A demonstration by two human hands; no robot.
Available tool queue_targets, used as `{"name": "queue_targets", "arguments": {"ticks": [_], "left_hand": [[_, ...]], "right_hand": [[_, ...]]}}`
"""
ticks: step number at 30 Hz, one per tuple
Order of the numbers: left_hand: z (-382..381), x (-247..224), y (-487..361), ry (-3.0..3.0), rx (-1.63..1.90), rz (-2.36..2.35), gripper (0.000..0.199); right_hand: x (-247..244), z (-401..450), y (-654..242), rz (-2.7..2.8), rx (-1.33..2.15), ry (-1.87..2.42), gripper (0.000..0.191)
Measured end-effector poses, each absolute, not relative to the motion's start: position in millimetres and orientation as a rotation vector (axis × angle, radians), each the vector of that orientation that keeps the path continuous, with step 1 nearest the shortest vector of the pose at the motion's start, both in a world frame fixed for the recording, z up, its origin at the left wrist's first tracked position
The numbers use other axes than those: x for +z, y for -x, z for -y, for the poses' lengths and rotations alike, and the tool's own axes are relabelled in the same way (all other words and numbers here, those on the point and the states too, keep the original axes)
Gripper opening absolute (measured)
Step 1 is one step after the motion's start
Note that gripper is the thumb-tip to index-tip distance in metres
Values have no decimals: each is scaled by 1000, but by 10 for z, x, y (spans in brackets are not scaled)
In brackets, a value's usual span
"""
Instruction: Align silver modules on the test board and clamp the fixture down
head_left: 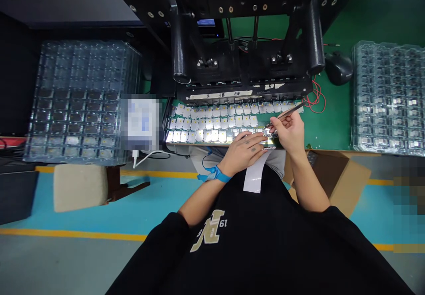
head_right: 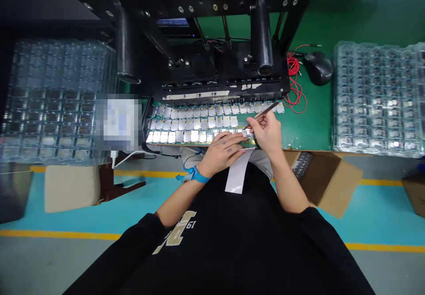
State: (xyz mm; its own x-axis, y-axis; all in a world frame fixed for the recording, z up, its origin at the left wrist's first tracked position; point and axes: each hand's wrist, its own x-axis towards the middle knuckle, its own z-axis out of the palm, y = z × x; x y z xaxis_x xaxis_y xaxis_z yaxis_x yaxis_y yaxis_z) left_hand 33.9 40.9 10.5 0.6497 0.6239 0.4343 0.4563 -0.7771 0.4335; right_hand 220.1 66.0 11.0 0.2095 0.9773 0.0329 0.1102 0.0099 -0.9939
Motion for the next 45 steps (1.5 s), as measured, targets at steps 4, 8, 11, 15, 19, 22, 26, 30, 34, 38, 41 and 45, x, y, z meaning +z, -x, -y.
{"name": "queue_targets", "arguments": {"ticks": [4,8,11,15,19,22,26,30,34,38,41,45], "left_hand": [[-409,106,-342,-2586,834,-871,15],[-408,108,-343,-2589,840,-869,15],[-406,107,-337,-2583,805,-878,16],[-400,94,-330,-2568,792,-882,16],[-397,84,-332,-2572,788,-883,16],[-397,86,-333,-2586,809,-878,15],[-399,89,-336,-2581,810,-886,16],[-399,84,-340,-2560,803,-889,17],[-400,84,-341,-2540,786,-893,17],[-401,93,-339,-2510,772,-889,16],[-400,95,-338,-2514,775,-888,16],[-404,91,-341,-2530,816,-889,16]], "right_hand": [[116,-659,-2203,1146,984,1361,34],[92,-648,-2217,1164,976,1365,32],[74,-618,-2236,1240,944,1352,27],[76,-558,-2255,1411,852,1327,19],[65,-525,-2257,1469,800,1310,16],[45,-524,-2253,1442,800,1307,16],[36,-529,-2249,1415,792,1331,17],[47,-530,-2248,1413,791,1317,16],[55,-531,-2246,1404,794,1330,17],[53,-536,-2247,1366,790,1335,18],[58,-543,-2250,1337,829,1304,18],[76,-548,-2248,1331,864,1301,20]]}}
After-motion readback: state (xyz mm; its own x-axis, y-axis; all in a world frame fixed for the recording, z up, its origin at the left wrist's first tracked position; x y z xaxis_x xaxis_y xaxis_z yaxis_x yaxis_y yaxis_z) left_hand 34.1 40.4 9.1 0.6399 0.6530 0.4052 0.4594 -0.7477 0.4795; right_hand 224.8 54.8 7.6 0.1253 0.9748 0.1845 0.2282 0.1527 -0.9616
